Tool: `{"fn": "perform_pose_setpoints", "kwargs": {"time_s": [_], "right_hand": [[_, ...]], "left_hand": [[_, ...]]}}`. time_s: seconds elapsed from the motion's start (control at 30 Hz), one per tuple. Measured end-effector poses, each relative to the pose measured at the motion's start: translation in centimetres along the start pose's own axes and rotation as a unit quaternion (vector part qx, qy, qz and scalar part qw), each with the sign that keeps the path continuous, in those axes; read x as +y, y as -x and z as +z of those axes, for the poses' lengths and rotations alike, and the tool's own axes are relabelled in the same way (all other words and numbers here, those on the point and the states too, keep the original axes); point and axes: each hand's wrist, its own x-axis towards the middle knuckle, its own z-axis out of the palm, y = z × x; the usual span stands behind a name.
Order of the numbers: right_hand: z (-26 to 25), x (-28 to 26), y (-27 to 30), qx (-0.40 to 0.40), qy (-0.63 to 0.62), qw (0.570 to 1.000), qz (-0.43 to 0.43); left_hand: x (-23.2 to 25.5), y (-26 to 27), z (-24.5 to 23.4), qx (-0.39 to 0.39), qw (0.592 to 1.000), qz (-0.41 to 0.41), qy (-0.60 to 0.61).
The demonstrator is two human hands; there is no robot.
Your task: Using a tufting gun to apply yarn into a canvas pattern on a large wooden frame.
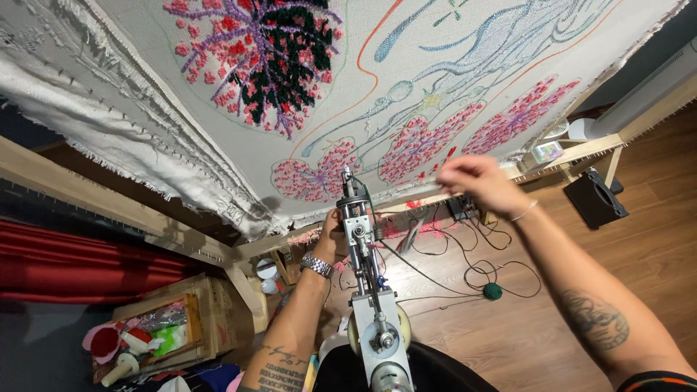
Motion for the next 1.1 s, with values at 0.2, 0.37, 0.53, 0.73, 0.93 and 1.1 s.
{"fn": "perform_pose_setpoints", "kwargs": {"time_s": [0.2, 0.37, 0.53, 0.73, 0.93, 1.1], "right_hand": [[-10.1, 3.5, -2.2, 0.171, -0.099, 0.980, -0.027], [-8.7, 0.3, -6.8, 0.230, -0.014, 0.971, -0.066], [-7.9, 0.2, -13.7, 0.245, 0.083, 0.946, -0.193], [-6.8, -1.3, -16.9, 0.302, 0.144, 0.911, -0.240], [-6.9, 0.3, -19.1, 0.342, 0.096, 0.897, -0.264], [-6.9, 0.2, -19.3, 0.324, 0.115, 0.914, -0.216]], "left_hand": [[1.5, -0.3, -6.9, 0.017, 0.999, 0.051, -0.007], [0.0, 0.2, 1.3, -0.033, 0.997, 0.033, -0.059], [-0.1, 0.2, 2.6, 0.107, 0.989, 0.083, -0.068], [0.3, 1.8, 0.6, 0.160, 0.970, 0.139, -0.117], [0.3, 2.4, -3.8, 0.250, 0.948, 0.175, -0.091], [1.5, 0.5, -11.4, 0.002, 0.994, 0.106, 0.033]]}}
